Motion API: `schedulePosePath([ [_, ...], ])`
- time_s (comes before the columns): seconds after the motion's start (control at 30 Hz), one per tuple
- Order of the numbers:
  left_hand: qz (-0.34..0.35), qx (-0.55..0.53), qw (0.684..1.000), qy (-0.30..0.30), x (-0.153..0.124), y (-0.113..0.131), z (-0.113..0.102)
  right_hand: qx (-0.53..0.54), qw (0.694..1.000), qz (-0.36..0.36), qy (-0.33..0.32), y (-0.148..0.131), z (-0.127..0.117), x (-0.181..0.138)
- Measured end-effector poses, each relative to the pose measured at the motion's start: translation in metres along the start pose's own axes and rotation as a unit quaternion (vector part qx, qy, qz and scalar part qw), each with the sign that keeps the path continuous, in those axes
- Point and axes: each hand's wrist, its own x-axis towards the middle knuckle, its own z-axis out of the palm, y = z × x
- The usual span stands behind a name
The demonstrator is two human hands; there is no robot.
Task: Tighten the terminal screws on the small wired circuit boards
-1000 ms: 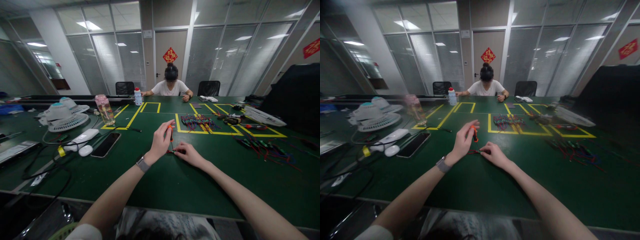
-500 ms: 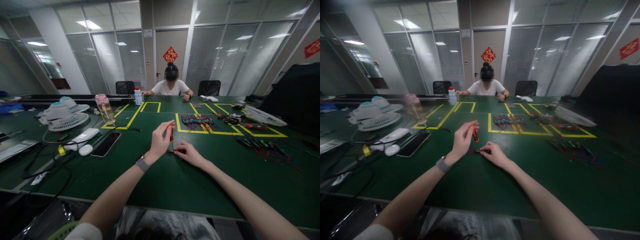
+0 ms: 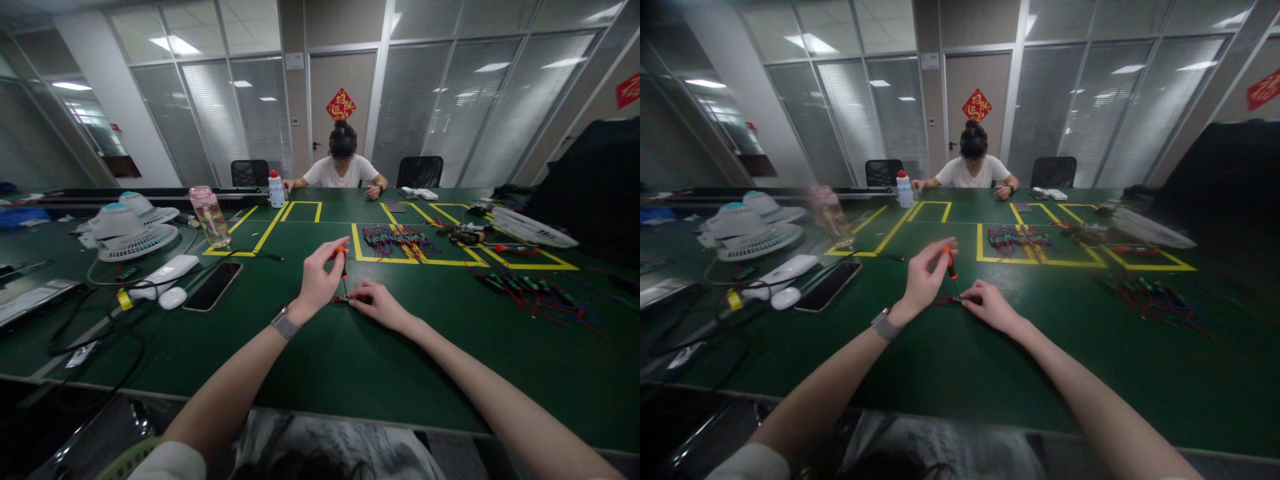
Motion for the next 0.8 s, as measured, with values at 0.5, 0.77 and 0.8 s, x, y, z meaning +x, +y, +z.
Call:
schedulePosePath([
  [0.5,0.004,0.010,1.000,-0.012,0.0001,-0.0008,-0.0007,0.007,1.000,0.003,0.002,0.0005,0.0003,0.0001],
  [0.77,0.030,0.073,0.996,0.051,-0.0019,0.0014,0.0020,0.001,1.000,0.003,0.004,0.0016,0.0010,0.0006],
  [0.8,0.029,0.081,0.995,0.053,-0.0022,0.0015,0.0017,0.000,1.000,0.002,0.004,0.0015,0.0011,0.0005],
])
